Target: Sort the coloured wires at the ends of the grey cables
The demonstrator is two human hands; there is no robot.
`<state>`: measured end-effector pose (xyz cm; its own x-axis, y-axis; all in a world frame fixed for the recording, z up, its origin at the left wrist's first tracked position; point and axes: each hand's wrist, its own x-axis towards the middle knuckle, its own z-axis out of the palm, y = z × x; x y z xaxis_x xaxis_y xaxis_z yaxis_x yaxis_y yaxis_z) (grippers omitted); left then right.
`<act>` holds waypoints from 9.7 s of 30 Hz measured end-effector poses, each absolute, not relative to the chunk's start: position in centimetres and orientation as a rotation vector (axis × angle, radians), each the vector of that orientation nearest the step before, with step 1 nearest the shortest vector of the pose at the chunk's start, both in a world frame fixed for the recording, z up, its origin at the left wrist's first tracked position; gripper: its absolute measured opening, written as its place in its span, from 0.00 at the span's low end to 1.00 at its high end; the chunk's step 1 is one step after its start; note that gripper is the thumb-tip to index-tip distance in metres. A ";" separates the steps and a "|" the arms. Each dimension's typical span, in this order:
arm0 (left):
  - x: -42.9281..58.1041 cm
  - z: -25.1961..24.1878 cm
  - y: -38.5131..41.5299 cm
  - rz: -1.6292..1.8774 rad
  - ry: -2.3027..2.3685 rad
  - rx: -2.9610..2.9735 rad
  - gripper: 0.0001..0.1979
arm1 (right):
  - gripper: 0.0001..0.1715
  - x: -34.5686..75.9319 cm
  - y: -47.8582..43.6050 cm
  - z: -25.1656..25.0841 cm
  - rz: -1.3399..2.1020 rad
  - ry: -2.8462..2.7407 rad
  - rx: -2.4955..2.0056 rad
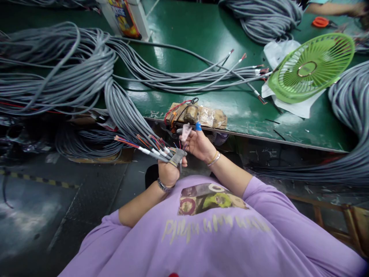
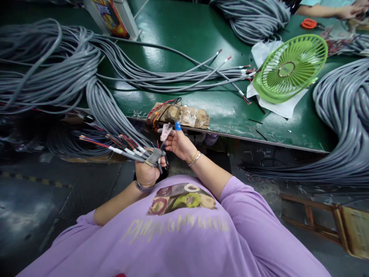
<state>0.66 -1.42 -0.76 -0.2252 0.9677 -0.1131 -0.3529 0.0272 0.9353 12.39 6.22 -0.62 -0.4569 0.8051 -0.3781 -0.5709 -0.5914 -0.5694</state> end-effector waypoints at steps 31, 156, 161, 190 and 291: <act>0.9 -1.0 -0.5 1.446 1.213 0.670 0.12 | 0.30 10.5 6.6 -1.2 1.946 -0.413 -0.869; -0.4 -1.1 -1.7 1.385 1.266 0.690 0.13 | 0.23 14.6 3.6 -2.2 1.720 -0.845 -1.037; -0.2 -0.3 -1.2 1.362 1.190 0.679 0.11 | 0.27 14.5 6.0 -2.1 1.877 -0.694 -1.072; 0.6 0.1 0.2 1.268 1.132 0.658 0.14 | 0.37 10.3 6.7 -0.5 1.972 -0.393 -0.851; -0.1 -2.4 -1.7 1.469 1.299 0.803 0.14 | 0.17 12.6 2.7 -1.4 1.881 -0.746 -0.889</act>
<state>-0.13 -1.68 -2.36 -0.3028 0.9451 -0.1232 -0.2382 0.0501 0.9699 12.55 2.70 -1.36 -0.3384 0.8996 -0.2760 -0.4659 -0.4150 -0.7814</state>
